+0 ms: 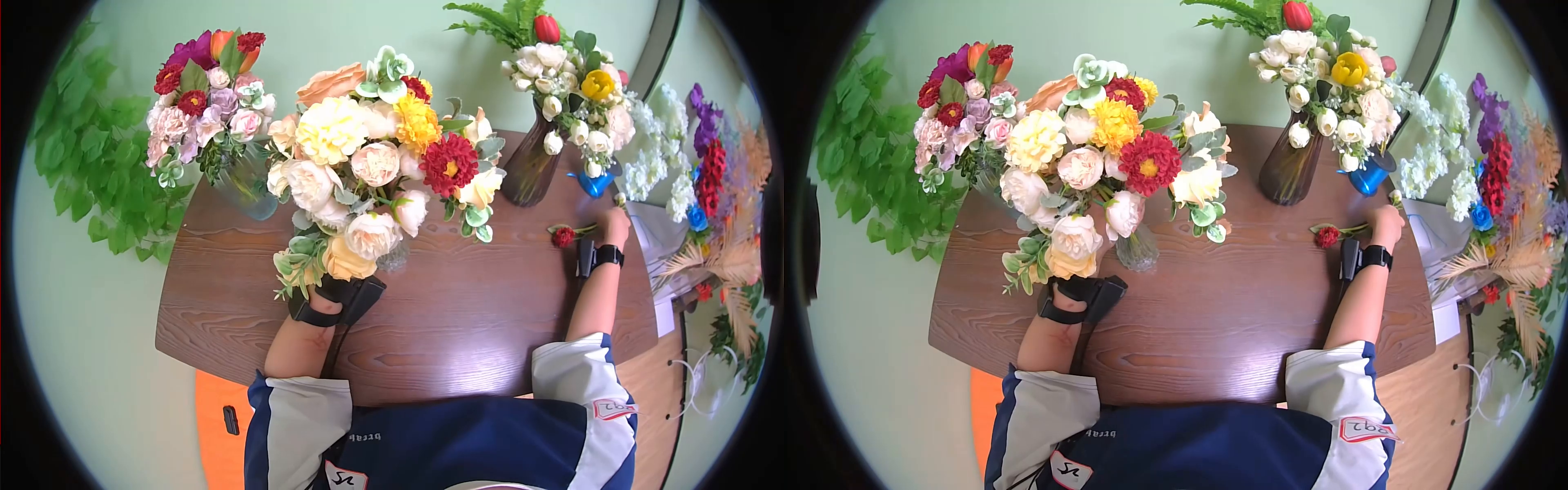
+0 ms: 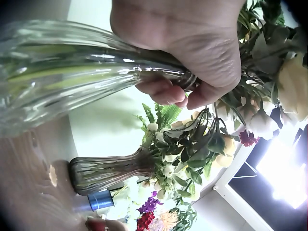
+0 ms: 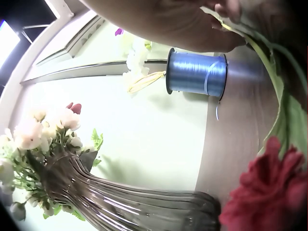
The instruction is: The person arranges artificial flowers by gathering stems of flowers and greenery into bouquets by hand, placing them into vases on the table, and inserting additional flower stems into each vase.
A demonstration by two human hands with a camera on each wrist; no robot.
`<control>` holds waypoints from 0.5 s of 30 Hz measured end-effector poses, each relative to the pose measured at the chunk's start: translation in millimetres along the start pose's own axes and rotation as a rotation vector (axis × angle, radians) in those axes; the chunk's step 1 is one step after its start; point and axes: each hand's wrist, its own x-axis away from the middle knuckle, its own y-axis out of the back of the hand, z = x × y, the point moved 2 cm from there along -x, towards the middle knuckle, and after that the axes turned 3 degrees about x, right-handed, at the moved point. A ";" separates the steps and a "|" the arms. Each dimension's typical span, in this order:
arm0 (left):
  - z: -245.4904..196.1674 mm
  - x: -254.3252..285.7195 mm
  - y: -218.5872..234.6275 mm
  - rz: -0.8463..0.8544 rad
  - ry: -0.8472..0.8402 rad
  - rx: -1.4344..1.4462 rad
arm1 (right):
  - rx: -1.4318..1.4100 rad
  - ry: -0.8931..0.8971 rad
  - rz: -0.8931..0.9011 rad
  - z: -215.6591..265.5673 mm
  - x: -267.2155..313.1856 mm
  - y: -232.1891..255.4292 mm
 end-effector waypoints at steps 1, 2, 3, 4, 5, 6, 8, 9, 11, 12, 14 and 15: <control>0.0 1.1 0.0 0.005 0.003 -0.003 | 0.011 -0.069 0.034 0.7 7.6 5.5; 0.1 1.9 -0.6 0.010 0.005 -0.004 | 0.012 -0.071 0.034 -4.0 1.4 1.8; 0.2 1.4 1.0 0.016 0.008 -0.006 | -0.010 -0.009 0.025 -10.5 -9.3 -4.5; 0.2 2.8 -2.4 0.022 0.009 -0.007 | -0.032 0.053 0.015 -9.9 -8.9 -3.5; 0.4 1.7 -3.1 0.028 0.011 -0.009 | -0.032 0.051 0.015 -9.4 -8.8 -3.3; 0.5 1.0 -4.3 0.034 0.012 -0.010 | -0.135 0.017 0.025 -8.6 -8.8 -3.8; 0.6 2.3 -2.6 0.047 0.015 -0.014 | -0.238 -0.021 0.034 -0.1 -1.6 2.4; 0.9 0.2 -3.4 0.052 0.015 -0.014 | -0.264 -0.081 0.181 5.8 0.4 3.9; 1.1 1.2 -7.5 0.064 0.019 -0.014 | -0.287 -0.145 0.328 8.6 -9.0 -3.3; 1.2 1.7 -6.6 0.070 0.021 -0.015 | -0.215 -0.018 0.467 10.9 -18.6 -18.6; 1.3 2.3 -6.4 0.082 0.026 -0.018 | -0.064 0.196 0.630 27.7 5.5 -15.2; 1.6 0.7 -8.5 0.087 0.028 -0.019 | -0.008 0.217 0.657 46.4 29.8 -4.2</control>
